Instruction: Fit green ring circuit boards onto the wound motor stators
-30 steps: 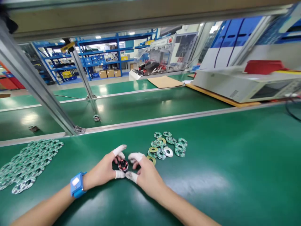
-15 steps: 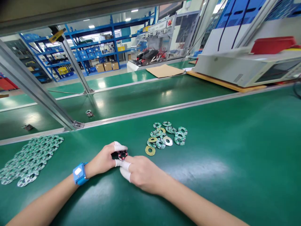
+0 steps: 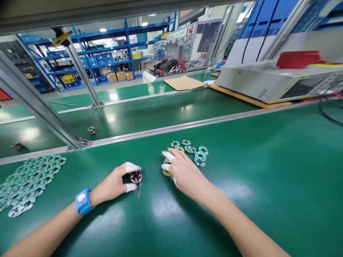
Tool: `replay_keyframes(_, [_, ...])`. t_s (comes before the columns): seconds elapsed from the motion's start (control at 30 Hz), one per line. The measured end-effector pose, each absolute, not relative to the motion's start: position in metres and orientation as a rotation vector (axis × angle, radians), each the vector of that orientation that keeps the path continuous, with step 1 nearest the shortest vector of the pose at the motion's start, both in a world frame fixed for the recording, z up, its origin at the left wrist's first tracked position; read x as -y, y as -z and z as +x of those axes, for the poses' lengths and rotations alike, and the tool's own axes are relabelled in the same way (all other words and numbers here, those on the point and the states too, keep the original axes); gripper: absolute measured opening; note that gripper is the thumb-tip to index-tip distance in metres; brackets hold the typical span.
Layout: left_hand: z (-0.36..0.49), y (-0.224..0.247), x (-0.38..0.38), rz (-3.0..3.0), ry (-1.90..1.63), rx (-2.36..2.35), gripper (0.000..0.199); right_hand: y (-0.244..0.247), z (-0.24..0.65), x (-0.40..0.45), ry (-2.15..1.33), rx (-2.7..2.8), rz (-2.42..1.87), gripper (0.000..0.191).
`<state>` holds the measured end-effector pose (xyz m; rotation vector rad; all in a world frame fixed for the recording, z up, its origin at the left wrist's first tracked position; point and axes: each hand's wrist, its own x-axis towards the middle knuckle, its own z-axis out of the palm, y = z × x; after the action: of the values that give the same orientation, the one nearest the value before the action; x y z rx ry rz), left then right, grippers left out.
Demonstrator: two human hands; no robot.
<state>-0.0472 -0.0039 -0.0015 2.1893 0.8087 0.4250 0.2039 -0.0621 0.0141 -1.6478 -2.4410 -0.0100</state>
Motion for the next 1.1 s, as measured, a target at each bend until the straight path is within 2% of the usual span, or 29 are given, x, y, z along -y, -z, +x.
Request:
replay_keyframes(0.1, [-0.049,-0.014,0.007,2.316,-0.468,-0.806,0.057,-0.017,0.198,0.06,-0.2,2.295,-1.51,0.023])
replay_keyframes(0.2, [-0.044,-0.033,0.018,2.452,-0.586,-0.895,0.036,-0.023,0.183,0.06,-0.524,2.108,-1.243,0.021])
replay_keyframes(0.3, [-0.035,-0.041,0.029,2.518,-0.543,-0.896,0.016,-0.022,0.165,0.063,-0.731,1.883,-1.153,0.018])
replay_keyframes(0.43, [-0.03,-0.035,0.032,2.359,-0.618,-0.914,0.025,-0.014,0.149,0.067,-0.765,1.649,-1.277,0.024])
replay_keyframes(0.6, [-0.027,-0.026,0.026,2.031,-0.727,-0.931,0.028,-0.006,0.142,0.071,-0.32,1.821,-1.426,0.041])
replay_keyframes(0.8, [-0.027,-0.025,0.025,2.07,-0.706,-0.924,0.031,-0.001,0.144,0.072,0.043,1.936,-1.458,0.032])
replay_keyframes(0.9, [-0.032,-0.022,0.024,2.376,-0.658,-1.032,0.028,-0.001,0.15,0.065,-0.067,1.901,-1.507,0.03])
replay_keyframes(1.0, [-0.034,-0.014,0.02,2.666,-0.436,-1.215,0.045,-0.007,0.158,0.054,-0.377,1.877,-1.59,0.028])
replay_keyframes(1.1, [-0.034,-0.003,0.017,2.705,-0.277,-1.221,0.043,-0.014,0.16,0.043,-0.686,1.957,-1.531,0.025])
